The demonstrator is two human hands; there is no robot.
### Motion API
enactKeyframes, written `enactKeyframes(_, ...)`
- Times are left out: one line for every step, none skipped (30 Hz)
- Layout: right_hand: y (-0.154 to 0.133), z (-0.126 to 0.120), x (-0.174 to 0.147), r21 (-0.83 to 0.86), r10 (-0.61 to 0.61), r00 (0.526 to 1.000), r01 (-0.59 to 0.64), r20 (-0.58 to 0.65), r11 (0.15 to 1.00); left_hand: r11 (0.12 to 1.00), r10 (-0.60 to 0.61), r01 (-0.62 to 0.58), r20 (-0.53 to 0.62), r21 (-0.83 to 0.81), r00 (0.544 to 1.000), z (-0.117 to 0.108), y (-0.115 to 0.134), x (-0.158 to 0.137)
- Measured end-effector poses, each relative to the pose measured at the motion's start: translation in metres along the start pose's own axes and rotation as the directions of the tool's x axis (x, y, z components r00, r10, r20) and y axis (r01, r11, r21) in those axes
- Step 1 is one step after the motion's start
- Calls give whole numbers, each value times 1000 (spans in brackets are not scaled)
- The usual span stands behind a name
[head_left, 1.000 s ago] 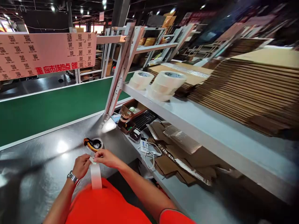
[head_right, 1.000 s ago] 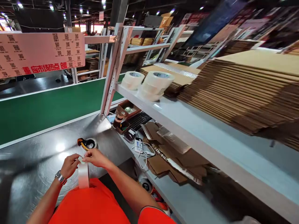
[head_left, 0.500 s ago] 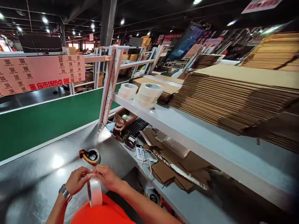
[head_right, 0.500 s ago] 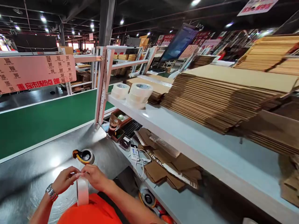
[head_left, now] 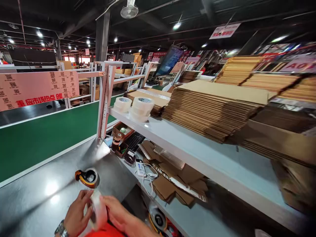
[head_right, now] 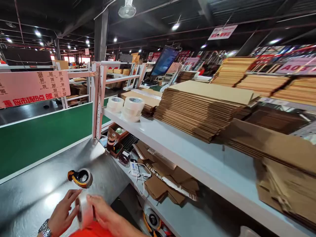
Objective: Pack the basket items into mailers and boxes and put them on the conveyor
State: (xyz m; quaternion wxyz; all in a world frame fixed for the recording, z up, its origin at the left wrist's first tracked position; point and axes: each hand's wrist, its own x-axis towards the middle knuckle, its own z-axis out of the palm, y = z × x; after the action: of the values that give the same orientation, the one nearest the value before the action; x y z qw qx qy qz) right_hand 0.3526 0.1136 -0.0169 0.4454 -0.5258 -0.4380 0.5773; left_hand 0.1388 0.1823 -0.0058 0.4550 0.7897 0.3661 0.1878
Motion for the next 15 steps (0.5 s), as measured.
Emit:
enactKeyframes(-19,-14,-2,27,9,999,-8,-47,1000,999,6,-8,-48,-34,999,6,-4,1)
enactKeyframes(-42,-32,-5,14,-6,995,7,-99,1000,997,7,-15,-113,-72,994,12,-10,1)
enactKeyframes(-70,-54,-9,-77,-58,987,47,-147,996,993,-2,-18,-180,-113,984,19,-17,1)
enactKeyframes(-100,-79,-14,-210,-151,967,108,-203,972,988,-20,-16,-230,-154,973,27,-24,1)
enactKeyframes(-132,-106,-19,-388,-267,935,163,-233,907,982,-39,-11,-257,-191,966,34,-32,1)
enactKeyframes(-165,-134,-23,-592,-423,864,195,-273,782,975,-56,-2,-258,-221,965,40,-38,0)
enactKeyframes(-196,-162,-27,-773,-579,763,170,-289,611,970,-70,11,-236,-243,969,45,-44,0)
enactKeyframes(-224,-189,-30,-898,-687,682,101,-252,429,966,-81,26,-207,-258,975,48,-49,0)
enactKeyframes(-249,-215,-32,-963,-752,625,0,-211,270,962,-89,38,-179,-269,980,51,-52,1)
enactKeyframes(-269,-237,-33,-981,-796,573,-125,-194,150,959,-97,51,-152,-279,984,52,-54,2)
enactKeyframes(-286,-256,-32,-973,-819,542,-218,-189,80,955,-108,69,-119,-287,987,52,-54,4)
enactKeyframes(-298,-271,-31,-964,-828,530,-263,-181,42,952,-120,90,-85,-294,989,52,-53,6)
enactKeyframes(-307,-280,-28,-960,-832,529,-278,-169,18,948,-131,109,-56,-298,990,51,-52,8)
enactKeyframes(-315,-285,-25,-967,-832,537,-255,-141,0,946,-141,123,-39,-300,989,50,-48,10)
enactKeyframes(-321,-286,-20,-978,-832,545,-209,-99,-21,946,-148,131,-34,-297,988,50,-44,11)
